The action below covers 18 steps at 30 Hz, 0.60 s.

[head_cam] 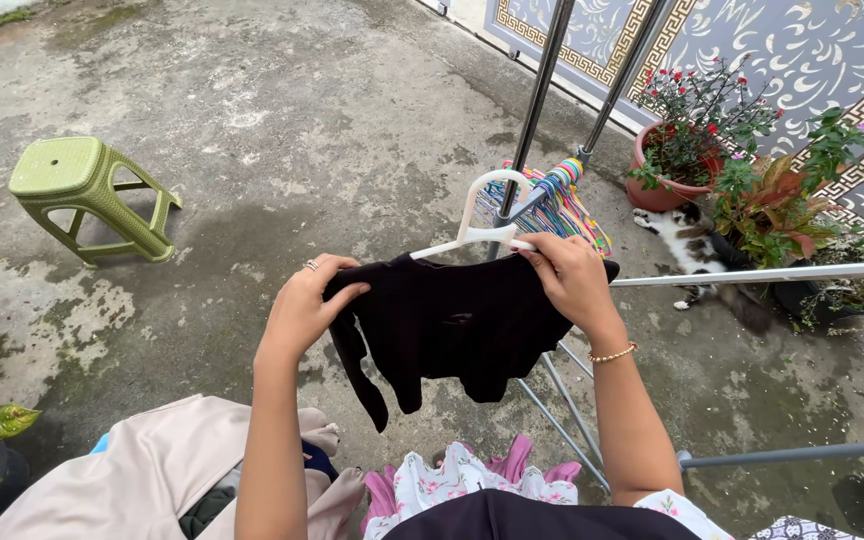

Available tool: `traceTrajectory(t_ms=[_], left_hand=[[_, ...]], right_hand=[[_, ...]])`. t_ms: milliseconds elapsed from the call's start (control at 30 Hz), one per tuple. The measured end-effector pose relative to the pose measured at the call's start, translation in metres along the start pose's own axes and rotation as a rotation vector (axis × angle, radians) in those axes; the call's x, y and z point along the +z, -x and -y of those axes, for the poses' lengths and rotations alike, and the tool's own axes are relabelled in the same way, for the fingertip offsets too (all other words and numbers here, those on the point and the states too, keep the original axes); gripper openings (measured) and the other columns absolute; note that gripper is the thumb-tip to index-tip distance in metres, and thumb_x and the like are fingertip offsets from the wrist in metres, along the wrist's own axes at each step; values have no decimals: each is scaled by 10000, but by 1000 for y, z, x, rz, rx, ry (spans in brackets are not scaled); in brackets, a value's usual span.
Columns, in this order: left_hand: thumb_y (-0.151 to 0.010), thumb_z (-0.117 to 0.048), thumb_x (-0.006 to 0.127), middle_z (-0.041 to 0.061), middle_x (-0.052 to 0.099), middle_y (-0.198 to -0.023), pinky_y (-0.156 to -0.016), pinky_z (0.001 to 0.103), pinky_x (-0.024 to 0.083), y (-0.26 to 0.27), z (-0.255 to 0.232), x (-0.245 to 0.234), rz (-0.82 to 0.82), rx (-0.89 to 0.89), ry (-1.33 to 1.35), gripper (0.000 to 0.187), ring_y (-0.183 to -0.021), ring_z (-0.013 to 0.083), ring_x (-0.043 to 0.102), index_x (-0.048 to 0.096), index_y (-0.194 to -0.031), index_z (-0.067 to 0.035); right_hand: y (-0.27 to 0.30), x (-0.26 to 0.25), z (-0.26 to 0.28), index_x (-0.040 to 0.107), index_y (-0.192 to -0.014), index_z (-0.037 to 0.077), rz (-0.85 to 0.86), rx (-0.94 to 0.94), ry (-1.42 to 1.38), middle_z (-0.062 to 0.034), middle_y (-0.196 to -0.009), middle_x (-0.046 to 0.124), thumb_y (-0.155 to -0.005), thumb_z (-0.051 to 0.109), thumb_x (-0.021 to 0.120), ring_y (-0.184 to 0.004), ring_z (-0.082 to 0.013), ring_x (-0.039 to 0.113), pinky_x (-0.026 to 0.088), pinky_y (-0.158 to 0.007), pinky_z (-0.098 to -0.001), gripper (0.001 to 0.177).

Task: Hang washed clothes on a drying rack using hangers.

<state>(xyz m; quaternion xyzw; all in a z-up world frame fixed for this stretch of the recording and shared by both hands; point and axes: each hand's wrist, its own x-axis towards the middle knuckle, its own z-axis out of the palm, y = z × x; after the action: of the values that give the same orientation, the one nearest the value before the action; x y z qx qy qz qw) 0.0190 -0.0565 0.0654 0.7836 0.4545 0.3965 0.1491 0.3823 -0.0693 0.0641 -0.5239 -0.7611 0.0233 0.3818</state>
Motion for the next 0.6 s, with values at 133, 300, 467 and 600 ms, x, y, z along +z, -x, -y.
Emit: traceTrajectory(t_ms=[133,300,467,600], left_hand=[[-906,-226,710,85,756,-937,-758,366,529,12,32,12,92,-231,73,238,-818,254,700,731,-1093,-81],[-879,-190,740,74,775,-982,-752,341,533,17,44,20,40,-138,143,233,-815,220,690,760,-1081,-74],[-868,-174,764,77,726,-849,-793,348,498,16,38,20,-13,-102,145,182,-820,223,654,765,-1013,-64],[-902,-164,767,54,714,-814,-931,404,461,9,33,26,-153,81,66,124,-816,210,645,744,-922,-43]], right_hand=[[4,-17,-11,724,-1138,121,-19,-53,0,-53,-987,742,-984,153,648,-796,-250,615,432,-805,-367,175],[11,-33,-15,696,-1211,136,108,-48,-56,-12,-962,736,-995,134,615,-828,-156,621,311,-909,-334,231],[24,-36,-33,710,-1226,167,122,41,27,0,-946,746,-981,139,637,-769,-159,526,289,-872,-340,257],[27,-36,-17,702,-1256,150,59,40,50,-3,-970,729,-996,132,628,-770,-147,512,297,-863,-326,271]])
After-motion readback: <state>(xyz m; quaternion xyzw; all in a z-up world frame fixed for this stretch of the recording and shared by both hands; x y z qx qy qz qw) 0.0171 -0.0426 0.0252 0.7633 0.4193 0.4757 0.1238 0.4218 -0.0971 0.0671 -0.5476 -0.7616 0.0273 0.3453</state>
